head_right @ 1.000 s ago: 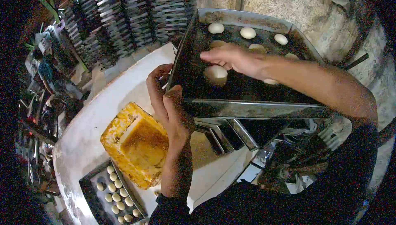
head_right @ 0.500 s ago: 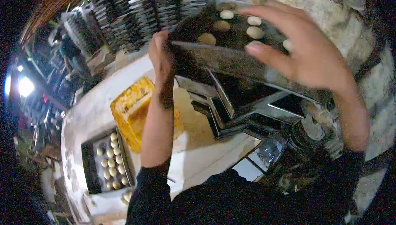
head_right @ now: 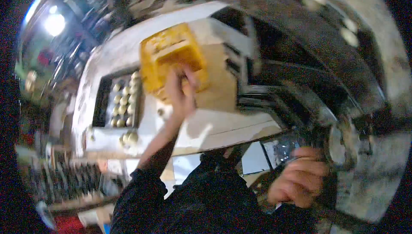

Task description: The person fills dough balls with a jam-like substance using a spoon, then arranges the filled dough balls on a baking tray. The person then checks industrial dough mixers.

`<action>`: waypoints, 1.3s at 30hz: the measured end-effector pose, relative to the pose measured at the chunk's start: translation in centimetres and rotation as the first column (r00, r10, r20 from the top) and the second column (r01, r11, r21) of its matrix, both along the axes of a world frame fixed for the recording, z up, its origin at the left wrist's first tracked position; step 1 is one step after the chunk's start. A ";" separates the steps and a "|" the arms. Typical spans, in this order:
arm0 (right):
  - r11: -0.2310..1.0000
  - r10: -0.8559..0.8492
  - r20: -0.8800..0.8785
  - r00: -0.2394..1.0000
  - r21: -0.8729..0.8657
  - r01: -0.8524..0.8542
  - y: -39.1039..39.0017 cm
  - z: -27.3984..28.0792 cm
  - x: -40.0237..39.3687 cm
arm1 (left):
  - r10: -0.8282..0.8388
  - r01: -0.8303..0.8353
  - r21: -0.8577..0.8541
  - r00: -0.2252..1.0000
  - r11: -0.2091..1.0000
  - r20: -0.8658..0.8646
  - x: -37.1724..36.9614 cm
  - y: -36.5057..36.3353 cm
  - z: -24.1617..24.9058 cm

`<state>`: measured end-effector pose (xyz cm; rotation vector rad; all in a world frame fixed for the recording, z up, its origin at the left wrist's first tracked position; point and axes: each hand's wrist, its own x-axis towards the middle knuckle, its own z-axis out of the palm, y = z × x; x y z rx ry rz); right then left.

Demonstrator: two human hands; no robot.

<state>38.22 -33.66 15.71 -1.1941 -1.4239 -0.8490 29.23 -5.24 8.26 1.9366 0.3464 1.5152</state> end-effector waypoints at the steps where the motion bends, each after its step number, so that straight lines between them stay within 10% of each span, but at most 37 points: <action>1: 0.956 0.248 -0.110 0.962 -0.133 -0.262 -0.2 -2.4 -1.0 | 0.031 -0.044 -0.087 0.988 0.995 -0.151 -3.9 -2.4 -4.6; 3: 0.869 0.122 -0.402 0.907 -0.398 -0.294 2.9 -9.1 -4.1 | -0.119 0.054 -0.154 0.882 0.987 -0.455 -13.0 -5.8 -13.5; 5: 0.672 -0.157 -0.634 0.757 -0.631 -0.389 4.2 -15.0 -6.9 | 0.014 -0.221 -0.222 0.737 0.950 -0.675 -21.9 -11.6 -21.4; 9: 0.241 -0.098 -0.436 0.895 -0.883 -0.404 4.1 -22.6 -10.5 | -0.428 -0.759 -0.295 0.024 0.581 -0.903 -45.3 -25.0 -40.8; 11: 0.122 0.084 -0.471 0.878 -0.870 -0.478 6.1 -22.0 -13.9 | -0.623 -0.947 -0.312 0.293 -0.081 -0.725 -54.5 -34.3 -42.7; 12: 0.012 0.219 -0.503 0.836 -0.855 -0.518 7.5 -21.3 -16.0 | -0.454 -0.955 -0.285 0.292 -0.084 -0.842 -58.8 -40.8 -47.7; 14: -0.101 0.461 -0.445 0.768 -0.886 -0.453 11.7 -20.0 -21.4 | -0.209 -0.668 -0.227 0.506 -0.709 -0.837 -59.5 -44.6 -43.4; 17: -0.006 0.676 -0.294 0.675 -0.919 -0.394 17.3 -17.9 -33.2 | 0.091 -0.573 -0.483 0.577 -0.662 -0.811 -63.2 -49.5 -43.3; 21: 0.081 0.778 -0.412 0.475 -0.684 -0.725 16.8 -11.5 -56.4 | 0.526 -0.348 -0.702 0.479 -0.621 -0.702 -66.5 -56.6 -46.5; 23: -0.121 0.851 -0.486 0.200 -0.552 -0.825 13.1 -11.8 -67.8 | 0.617 -0.208 -0.737 0.430 -0.643 -0.659 -67.2 -59.7 -48.0; 24: -0.397 0.780 -0.624 0.053 -0.559 -0.728 10.9 -13.2 -72.6 | 0.431 -0.688 -0.560 0.378 -0.462 -0.819 -66.9 -61.7 -50.2; 25: -0.403 0.853 -0.521 -0.038 -0.610 -0.683 9.4 -16.3 -76.8 | 0.270 -0.962 -0.233 0.188 -0.144 -0.944 -66.7 -64.0 -51.3; 27: -0.412 0.911 -0.372 -0.178 -0.794 -0.448 6.5 -24.0 -82.9 | 0.459 -0.509 -0.692 0.518 -0.513 -0.722 -67.9 -65.4 -50.5; 29: -0.270 0.944 -0.281 -0.172 -0.959 0.080 6.0 -30.2 -85.0 | 0.742 0.077 -0.766 0.328 -0.638 -0.585 -69.9 -65.6 -46.7; 30: -0.191 0.949 -0.235 -0.210 -0.959 0.209 6.8 -35.8 -85.3 | 0.577 -0.218 -0.664 0.352 -0.716 -0.737 -71.3 -67.7 -47.2; 35: -0.222 0.938 -0.287 -0.196 -0.929 0.296 3.1 -41.9 -92.2 | 0.562 0.214 -0.613 -0.257 -0.760 -0.786 -76.2 -75.8 -44.0; 38: -0.292 0.915 -0.324 -0.243 -0.943 0.157 -1.5 -43.3 -103.0 | 0.538 0.442 -0.608 -0.288 -0.659 -0.792 -77.3 -78.4 -41.3; 39: -0.347 0.913 -0.343 -0.224 -0.938 0.021 -4.0 -43.6 -106.0 | 0.520 0.520 -0.496 -0.112 -0.695 -0.847 -76.8 -79.3 -42.0</action>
